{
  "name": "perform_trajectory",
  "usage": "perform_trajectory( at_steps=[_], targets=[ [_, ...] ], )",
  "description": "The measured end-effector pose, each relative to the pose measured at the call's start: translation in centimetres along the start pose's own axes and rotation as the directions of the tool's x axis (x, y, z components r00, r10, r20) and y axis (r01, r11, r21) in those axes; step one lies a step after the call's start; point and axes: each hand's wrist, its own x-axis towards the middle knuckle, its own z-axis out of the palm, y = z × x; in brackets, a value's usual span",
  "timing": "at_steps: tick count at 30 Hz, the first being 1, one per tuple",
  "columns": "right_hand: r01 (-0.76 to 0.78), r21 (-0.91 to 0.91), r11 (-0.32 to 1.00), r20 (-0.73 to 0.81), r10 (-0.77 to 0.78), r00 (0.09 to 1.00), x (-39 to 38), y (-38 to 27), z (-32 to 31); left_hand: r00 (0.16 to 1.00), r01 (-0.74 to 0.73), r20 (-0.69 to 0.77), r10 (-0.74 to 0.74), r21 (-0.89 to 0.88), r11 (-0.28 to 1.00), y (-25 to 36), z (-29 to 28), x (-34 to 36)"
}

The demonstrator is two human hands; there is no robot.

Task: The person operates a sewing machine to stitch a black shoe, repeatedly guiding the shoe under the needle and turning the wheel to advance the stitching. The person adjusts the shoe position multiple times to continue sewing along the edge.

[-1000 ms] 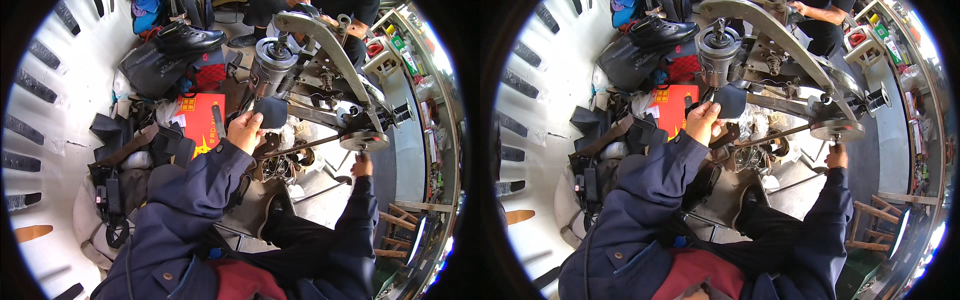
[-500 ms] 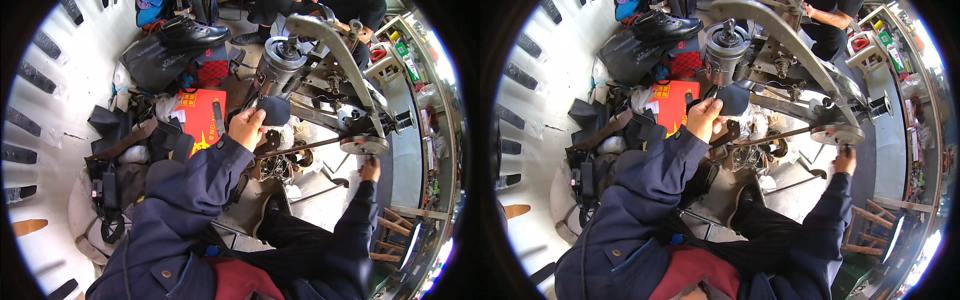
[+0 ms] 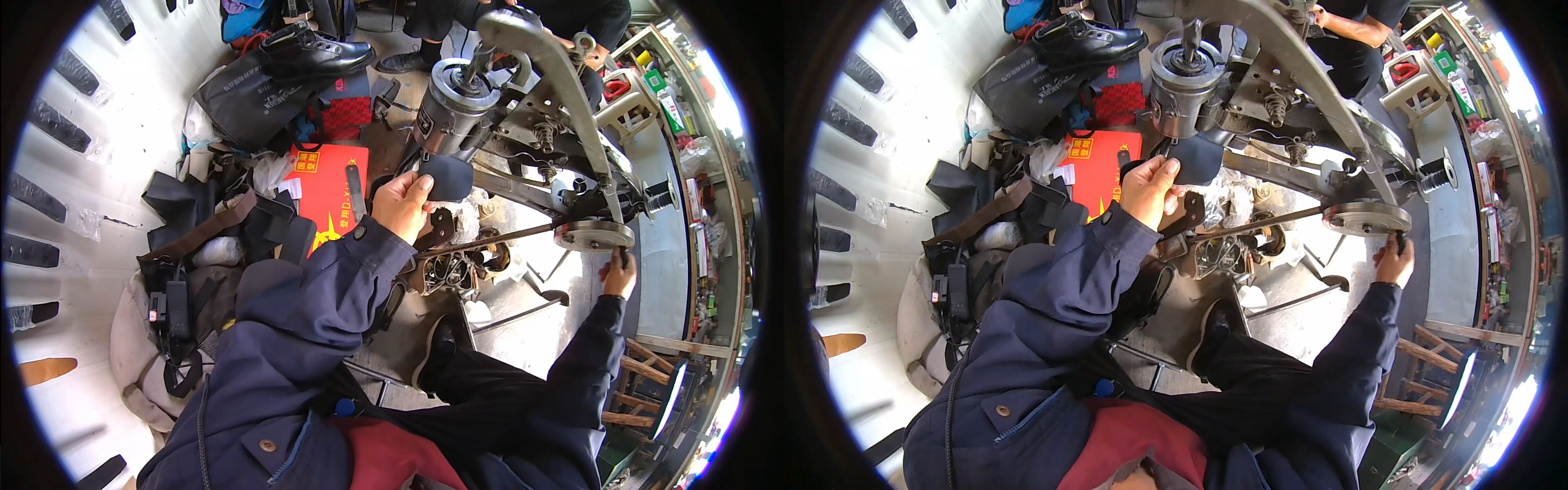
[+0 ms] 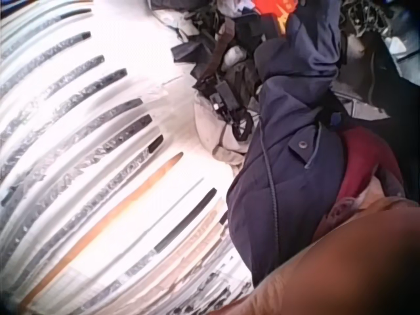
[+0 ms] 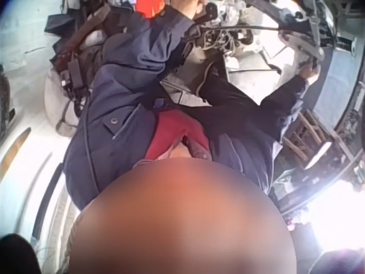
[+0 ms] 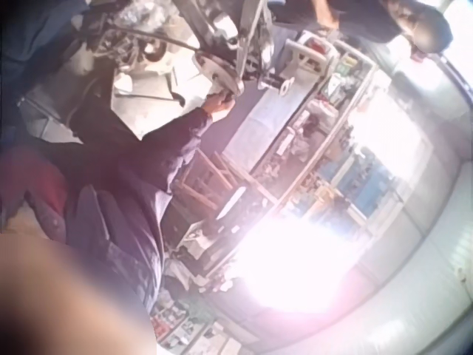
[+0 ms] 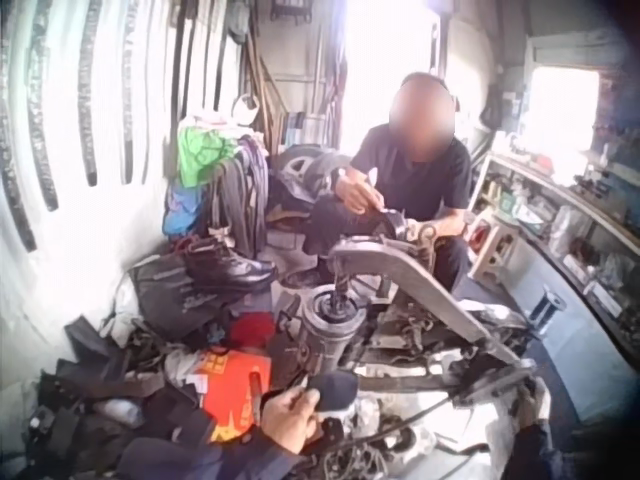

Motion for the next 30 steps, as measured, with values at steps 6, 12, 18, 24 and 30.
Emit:
perform_trajectory(
  at_steps=[6, 12, 18, 24, 30],
  targets=[
    [-0.262, -0.168, 0.950, 0.454, 0.311, 0.835, -4.5, 1.9, 6.5, 1.000, -0.014, -0.026, 0.014, 0.001, 1.000, -0.1, 0.3, -0.1],
    [0.069, 0.235, 0.969, 0.373, -0.156, 0.915, -4.9, -5.5, 3.1, 0.999, -0.041, -0.001, 0.041, 0.041, 0.998, -0.5, -0.3, 0.5],
    [-0.024, 0.045, 0.999, 0.001, 0.024, 1.000, -0.1, 0.2, 0.2, 0.999, -0.042, 0.012, 0.041, 0.028, 0.999, -0.3, -0.2, 0.7],
    [-0.280, -0.135, 0.950, 0.469, 0.310, 0.827, -5.0, 1.2, 6.8, 0.997, -0.079, -0.003, 0.079, 0.002, 0.997, 0.2, 0.5, 0.3],
    [0.073, 0.264, 0.962, 0.347, -0.165, 0.923, -4.5, -5.4, 2.9, 0.999, -0.047, 0.006, 0.046, 0.007, 0.999, -0.1, 0.3, 0.8]
  ],
)
